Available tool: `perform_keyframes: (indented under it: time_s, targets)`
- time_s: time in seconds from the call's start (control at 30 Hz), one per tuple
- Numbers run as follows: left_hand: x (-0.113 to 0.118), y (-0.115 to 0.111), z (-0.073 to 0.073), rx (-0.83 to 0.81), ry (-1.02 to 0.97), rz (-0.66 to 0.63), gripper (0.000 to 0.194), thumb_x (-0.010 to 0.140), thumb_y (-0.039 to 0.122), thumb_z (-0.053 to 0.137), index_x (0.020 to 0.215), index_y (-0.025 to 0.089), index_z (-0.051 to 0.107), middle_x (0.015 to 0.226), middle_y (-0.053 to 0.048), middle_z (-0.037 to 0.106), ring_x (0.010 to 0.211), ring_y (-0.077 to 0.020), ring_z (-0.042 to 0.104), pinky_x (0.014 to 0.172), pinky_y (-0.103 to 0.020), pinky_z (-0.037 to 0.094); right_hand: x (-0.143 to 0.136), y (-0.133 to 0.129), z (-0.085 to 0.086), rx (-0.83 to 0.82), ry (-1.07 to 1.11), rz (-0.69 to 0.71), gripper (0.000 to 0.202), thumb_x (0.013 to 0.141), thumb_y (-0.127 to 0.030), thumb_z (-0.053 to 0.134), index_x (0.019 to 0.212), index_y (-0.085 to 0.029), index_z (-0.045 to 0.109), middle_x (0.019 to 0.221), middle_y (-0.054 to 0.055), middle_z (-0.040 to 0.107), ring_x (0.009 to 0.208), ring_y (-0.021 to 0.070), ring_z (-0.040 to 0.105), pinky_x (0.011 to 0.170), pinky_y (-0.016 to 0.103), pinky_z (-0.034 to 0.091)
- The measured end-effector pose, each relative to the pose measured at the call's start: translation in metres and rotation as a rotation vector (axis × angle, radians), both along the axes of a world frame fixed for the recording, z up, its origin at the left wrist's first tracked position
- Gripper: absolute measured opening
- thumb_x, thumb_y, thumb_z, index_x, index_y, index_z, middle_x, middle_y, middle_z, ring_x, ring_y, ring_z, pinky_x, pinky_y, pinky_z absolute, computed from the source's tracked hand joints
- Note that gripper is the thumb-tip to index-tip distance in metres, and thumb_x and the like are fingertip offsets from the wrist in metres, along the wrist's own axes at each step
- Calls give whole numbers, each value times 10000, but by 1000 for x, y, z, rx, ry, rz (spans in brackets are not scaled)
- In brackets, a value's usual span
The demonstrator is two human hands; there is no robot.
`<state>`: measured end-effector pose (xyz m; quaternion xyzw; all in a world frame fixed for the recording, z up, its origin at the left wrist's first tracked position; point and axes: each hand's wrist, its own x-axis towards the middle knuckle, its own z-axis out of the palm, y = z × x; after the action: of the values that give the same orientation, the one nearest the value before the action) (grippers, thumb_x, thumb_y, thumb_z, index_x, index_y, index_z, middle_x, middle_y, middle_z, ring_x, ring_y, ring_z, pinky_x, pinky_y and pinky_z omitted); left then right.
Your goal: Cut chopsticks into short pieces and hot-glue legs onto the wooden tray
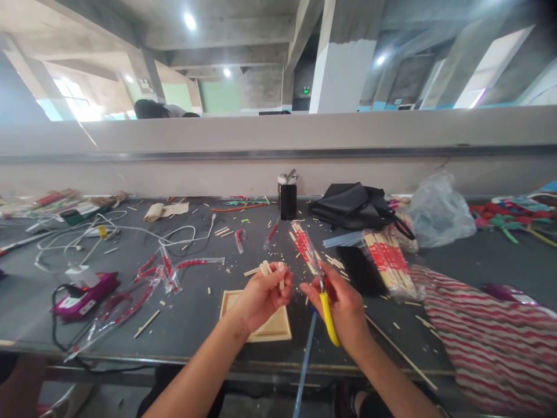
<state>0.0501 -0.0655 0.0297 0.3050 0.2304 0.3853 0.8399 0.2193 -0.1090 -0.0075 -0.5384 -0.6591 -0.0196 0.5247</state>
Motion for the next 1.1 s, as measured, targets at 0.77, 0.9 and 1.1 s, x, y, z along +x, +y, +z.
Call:
perform_keyframes:
  time_s: [0.77,0.9,1.1]
  targets:
    - [6,-7,-3,11,-13,-48,155,834,208,586,903,90,660,796,-85,684,719,-166,641,679,-289,510,-5,0,7,-16,-198,55,409,840,-383,627,1189,-209,504,1018,105,643,952,277,613,802,427,529]
    - [9,-10,-1,3,-21,-46,139,828,208,595,890,97,651,761,-66,674,656,-148,629,665,-285,510,-6,-1,8,25,-214,51,380,857,-373,610,1182,-208,504,985,99,645,920,271,616,782,415,529]
    - [11,-12,2,-5,7,-19,116,810,199,610,852,94,637,738,-65,672,583,-117,601,666,-274,502,-7,0,8,33,-196,46,392,853,-369,623,1188,-203,504,999,99,642,935,266,608,804,406,521]
